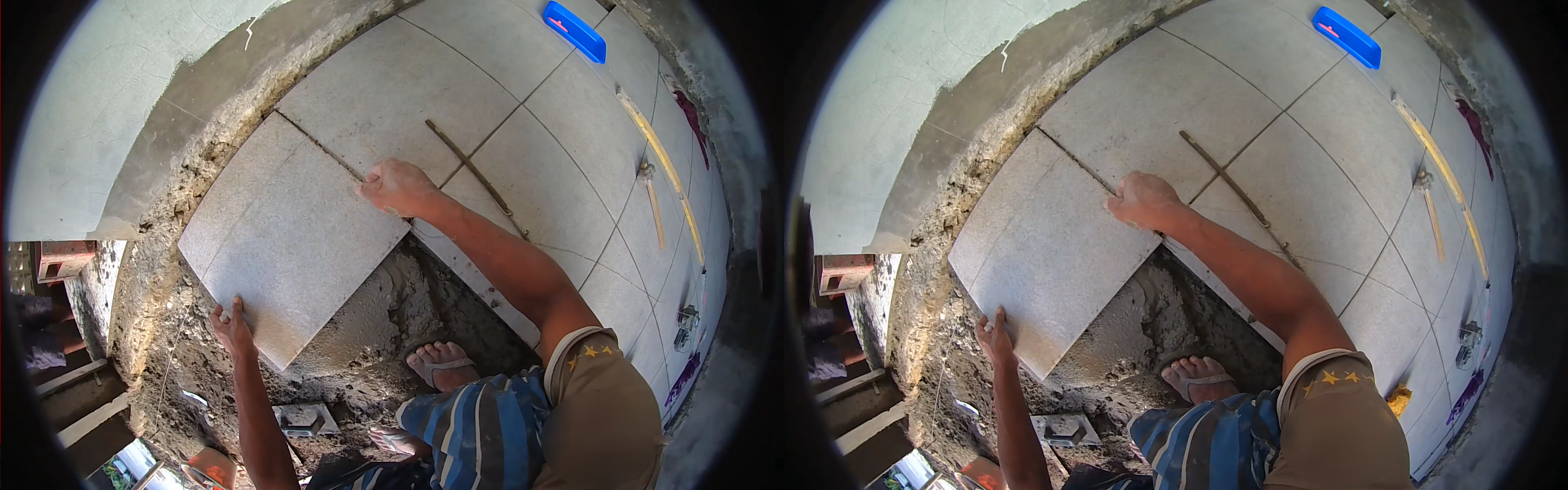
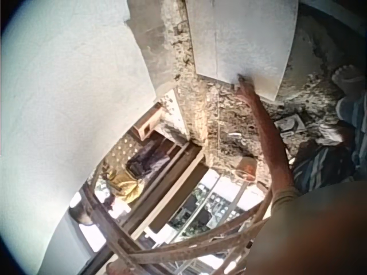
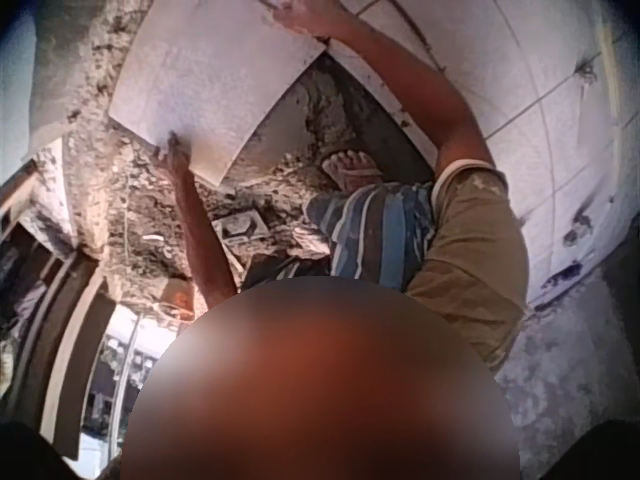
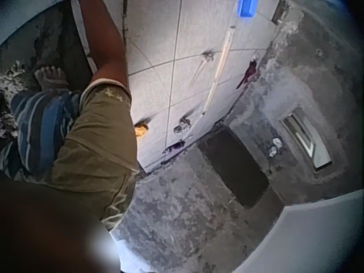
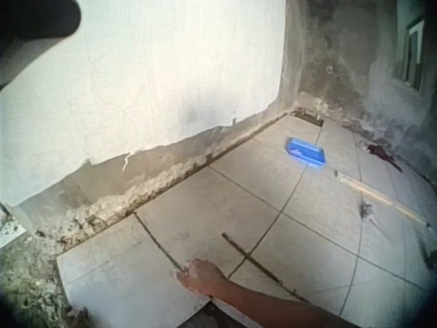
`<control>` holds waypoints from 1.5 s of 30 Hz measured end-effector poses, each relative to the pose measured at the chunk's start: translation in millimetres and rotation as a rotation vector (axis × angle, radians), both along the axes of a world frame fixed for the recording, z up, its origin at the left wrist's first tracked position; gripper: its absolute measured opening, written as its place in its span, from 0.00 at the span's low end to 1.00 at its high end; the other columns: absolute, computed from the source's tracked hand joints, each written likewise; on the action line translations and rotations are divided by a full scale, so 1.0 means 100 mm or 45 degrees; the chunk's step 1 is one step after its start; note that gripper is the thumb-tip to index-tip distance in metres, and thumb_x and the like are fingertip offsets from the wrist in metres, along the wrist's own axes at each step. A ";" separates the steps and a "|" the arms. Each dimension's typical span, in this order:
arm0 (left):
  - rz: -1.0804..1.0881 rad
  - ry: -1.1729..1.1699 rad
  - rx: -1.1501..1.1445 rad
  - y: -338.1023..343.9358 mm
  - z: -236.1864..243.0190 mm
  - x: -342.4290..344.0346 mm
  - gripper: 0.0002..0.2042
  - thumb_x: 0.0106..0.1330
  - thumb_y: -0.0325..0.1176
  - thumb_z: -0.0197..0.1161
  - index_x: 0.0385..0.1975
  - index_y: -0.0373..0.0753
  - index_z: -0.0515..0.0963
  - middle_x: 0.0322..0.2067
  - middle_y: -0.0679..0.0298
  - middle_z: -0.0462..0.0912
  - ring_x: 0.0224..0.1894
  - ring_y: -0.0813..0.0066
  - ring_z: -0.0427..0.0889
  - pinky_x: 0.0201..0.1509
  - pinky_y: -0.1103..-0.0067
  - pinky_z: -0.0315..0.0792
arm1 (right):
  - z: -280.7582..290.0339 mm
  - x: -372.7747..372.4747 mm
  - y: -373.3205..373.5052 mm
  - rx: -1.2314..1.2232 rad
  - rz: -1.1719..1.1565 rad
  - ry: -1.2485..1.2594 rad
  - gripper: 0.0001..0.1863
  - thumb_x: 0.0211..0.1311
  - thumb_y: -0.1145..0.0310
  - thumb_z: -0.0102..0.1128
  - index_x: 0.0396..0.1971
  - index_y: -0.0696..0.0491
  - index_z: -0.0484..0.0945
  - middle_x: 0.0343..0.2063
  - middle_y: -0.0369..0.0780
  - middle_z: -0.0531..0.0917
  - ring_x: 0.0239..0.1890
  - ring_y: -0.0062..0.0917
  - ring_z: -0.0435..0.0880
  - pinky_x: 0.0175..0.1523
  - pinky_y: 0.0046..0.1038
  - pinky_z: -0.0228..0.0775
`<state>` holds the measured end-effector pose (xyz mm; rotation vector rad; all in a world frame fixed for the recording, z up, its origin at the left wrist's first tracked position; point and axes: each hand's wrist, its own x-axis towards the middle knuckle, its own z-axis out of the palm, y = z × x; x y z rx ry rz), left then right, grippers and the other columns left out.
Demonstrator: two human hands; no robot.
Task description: The person is leveling wet cement and laying a floor tile.
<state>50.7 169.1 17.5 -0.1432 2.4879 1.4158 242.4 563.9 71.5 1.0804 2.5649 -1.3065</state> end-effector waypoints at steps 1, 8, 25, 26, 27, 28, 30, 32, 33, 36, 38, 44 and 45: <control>0.016 0.019 0.053 0.00 -0.02 0.00 0.34 0.62 0.43 0.74 0.60 0.30 0.64 0.45 0.52 0.80 0.46 0.65 0.78 0.53 0.70 0.72 | 0.00 0.01 0.01 0.023 0.022 0.040 0.24 0.61 0.48 0.62 0.25 0.58 0.83 0.24 0.50 0.85 0.34 0.43 0.86 0.43 0.41 0.76; -0.008 0.104 0.039 -0.05 -0.12 -0.03 0.30 0.63 0.42 0.73 0.58 0.34 0.66 0.35 0.58 0.81 0.35 0.73 0.78 0.38 0.76 0.72 | -0.02 0.06 0.02 -0.028 -0.005 0.100 0.23 0.61 0.49 0.62 0.24 0.58 0.82 0.23 0.48 0.84 0.31 0.42 0.86 0.42 0.39 0.76; 0.035 0.056 -0.213 0.09 0.12 0.05 0.29 0.64 0.41 0.71 0.58 0.31 0.68 0.31 0.61 0.81 0.29 0.78 0.75 0.30 0.78 0.68 | -0.17 0.60 -0.84 -0.024 -0.353 0.814 0.16 0.68 0.59 0.60 0.38 0.60 0.79 0.26 0.40 0.83 0.26 0.33 0.83 0.33 0.34 0.73; 0.029 0.036 -0.199 0.07 0.11 0.03 0.29 0.64 0.41 0.71 0.58 0.31 0.68 0.31 0.62 0.81 0.29 0.78 0.75 0.29 0.78 0.67 | -0.17 0.74 -0.94 -0.382 -0.412 0.705 0.16 0.69 0.59 0.60 0.41 0.59 0.80 0.26 0.37 0.83 0.25 0.27 0.82 0.31 0.30 0.74; 0.000 0.040 -0.186 0.07 0.10 0.04 0.29 0.64 0.41 0.71 0.58 0.31 0.68 0.31 0.62 0.81 0.29 0.78 0.75 0.29 0.78 0.67 | -0.18 0.83 -1.00 -0.379 -0.422 0.699 0.16 0.69 0.59 0.60 0.41 0.59 0.80 0.26 0.37 0.83 0.25 0.27 0.82 0.31 0.30 0.74; 0.021 0.060 -0.151 0.06 0.09 0.04 0.29 0.64 0.41 0.71 0.58 0.31 0.68 0.31 0.62 0.80 0.29 0.78 0.75 0.29 0.78 0.67 | -0.19 0.92 -1.06 -0.762 -0.564 0.476 0.17 0.70 0.57 0.59 0.42 0.57 0.79 0.27 0.36 0.83 0.25 0.23 0.81 0.29 0.26 0.72; 0.009 0.044 -0.113 0.05 0.07 0.03 0.31 0.63 0.43 0.73 0.59 0.31 0.68 0.31 0.61 0.80 0.30 0.77 0.75 0.32 0.77 0.69 | -0.22 1.02 -1.12 -1.141 -0.734 0.234 0.18 0.71 0.55 0.58 0.44 0.56 0.79 0.28 0.35 0.82 0.24 0.18 0.80 0.27 0.21 0.70; -0.005 0.072 -0.149 0.03 0.06 0.05 0.32 0.62 0.44 0.73 0.59 0.31 0.67 0.32 0.60 0.80 0.32 0.76 0.76 0.33 0.77 0.70 | -0.28 1.01 -1.12 -1.292 -0.960 0.477 0.17 0.72 0.53 0.56 0.43 0.53 0.77 0.27 0.36 0.81 0.21 0.16 0.78 0.23 0.19 0.66; 0.003 0.127 -0.196 0.04 0.05 0.05 0.33 0.62 0.44 0.74 0.60 0.31 0.67 0.32 0.60 0.79 0.33 0.75 0.76 0.35 0.77 0.70 | -0.31 0.98 -1.12 -1.283 -1.002 0.465 0.17 0.72 0.53 0.56 0.43 0.53 0.77 0.27 0.36 0.81 0.21 0.16 0.78 0.23 0.19 0.66; -0.010 0.104 -0.140 0.03 0.03 0.02 0.35 0.61 0.45 0.75 0.60 0.30 0.67 0.36 0.56 0.80 0.36 0.73 0.77 0.38 0.76 0.71 | -0.41 0.87 -1.13 -1.499 -1.223 0.630 0.17 0.73 0.51 0.56 0.41 0.52 0.75 0.23 0.33 0.76 0.18 0.17 0.75 0.21 0.21 0.65; -0.001 0.097 -0.061 0.01 0.01 0.00 0.35 0.60 0.45 0.75 0.60 0.29 0.67 0.37 0.55 0.80 0.36 0.72 0.77 0.38 0.76 0.71 | -0.45 0.84 -1.16 -1.454 -1.245 0.629 0.18 0.73 0.51 0.56 0.41 0.52 0.75 0.22 0.32 0.76 0.18 0.17 0.75 0.21 0.21 0.65; -0.049 0.055 -0.180 -0.01 0.06 -0.03 0.36 0.60 0.47 0.75 0.60 0.29 0.67 0.41 0.53 0.80 0.41 0.69 0.77 0.44 0.74 0.71 | -0.51 0.84 -1.18 -1.449 -1.295 0.597 0.17 0.74 0.50 0.55 0.40 0.51 0.75 0.20 0.30 0.74 0.17 0.17 0.74 0.22 0.22 0.66; -0.050 0.014 -0.193 0.00 0.07 -0.02 0.37 0.60 0.49 0.74 0.61 0.29 0.67 0.46 0.51 0.79 0.46 0.65 0.77 0.51 0.71 0.72 | -0.51 0.83 -1.18 -1.472 -1.311 0.583 0.15 0.73 0.52 0.56 0.37 0.49 0.74 0.20 0.30 0.74 0.18 0.18 0.74 0.22 0.23 0.66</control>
